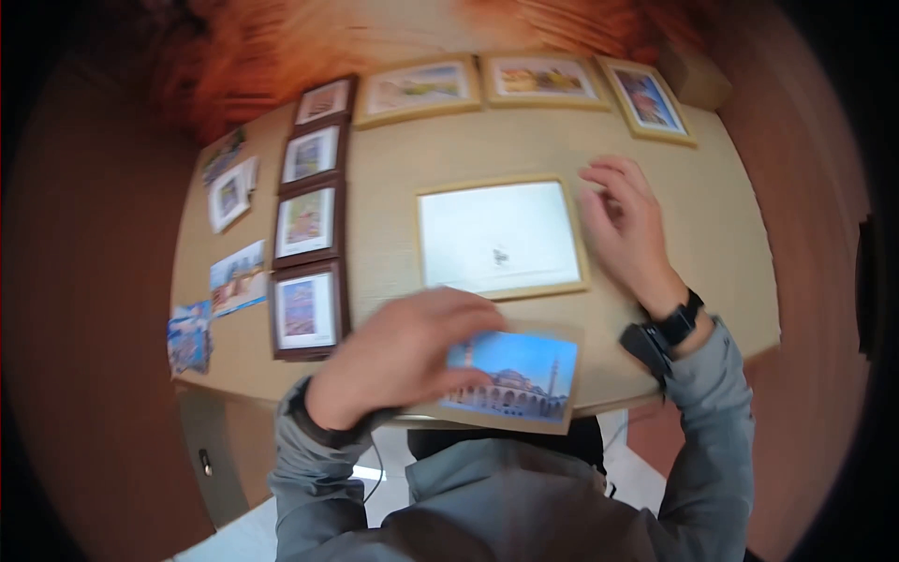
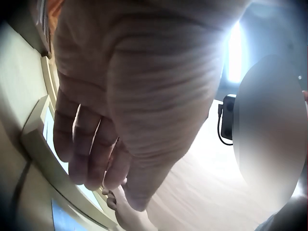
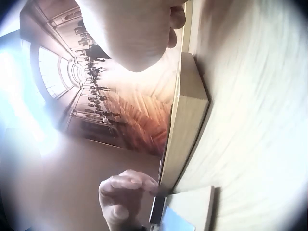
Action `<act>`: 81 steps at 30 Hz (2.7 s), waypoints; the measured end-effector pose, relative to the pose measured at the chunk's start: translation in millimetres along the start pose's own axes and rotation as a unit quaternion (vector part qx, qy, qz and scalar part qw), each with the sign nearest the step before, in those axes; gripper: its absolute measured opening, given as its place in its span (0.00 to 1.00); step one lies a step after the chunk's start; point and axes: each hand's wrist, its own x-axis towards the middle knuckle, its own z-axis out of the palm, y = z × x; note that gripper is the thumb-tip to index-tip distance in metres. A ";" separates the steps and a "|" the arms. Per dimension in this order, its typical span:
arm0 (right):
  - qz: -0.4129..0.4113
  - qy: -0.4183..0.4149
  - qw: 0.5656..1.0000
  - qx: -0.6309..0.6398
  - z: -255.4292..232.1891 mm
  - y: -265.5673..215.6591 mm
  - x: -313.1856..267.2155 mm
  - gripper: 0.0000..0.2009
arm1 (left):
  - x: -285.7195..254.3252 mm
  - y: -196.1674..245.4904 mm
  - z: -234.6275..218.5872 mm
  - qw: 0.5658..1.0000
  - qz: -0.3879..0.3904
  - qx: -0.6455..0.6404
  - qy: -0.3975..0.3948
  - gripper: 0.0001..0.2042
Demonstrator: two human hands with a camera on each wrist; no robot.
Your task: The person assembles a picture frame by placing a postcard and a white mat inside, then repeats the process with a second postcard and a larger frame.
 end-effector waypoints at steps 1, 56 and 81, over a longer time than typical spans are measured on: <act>-0.028 0.014 0.999 -0.011 0.9 7.1 -0.2 0.09 | -4.2 10.8 5.7 0.999 0.003 0.031 -0.004 0.32; -0.036 -0.025 0.999 0.003 7.9 34.3 -0.9 0.05 | -368.5 -135.5 -75.3 0.671 -0.421 0.313 0.525 0.13; 0.027 -0.013 0.997 0.066 0.4 8.1 -1.5 0.06 | -52.2 46.1 113.1 0.960 -0.059 0.261 0.081 0.39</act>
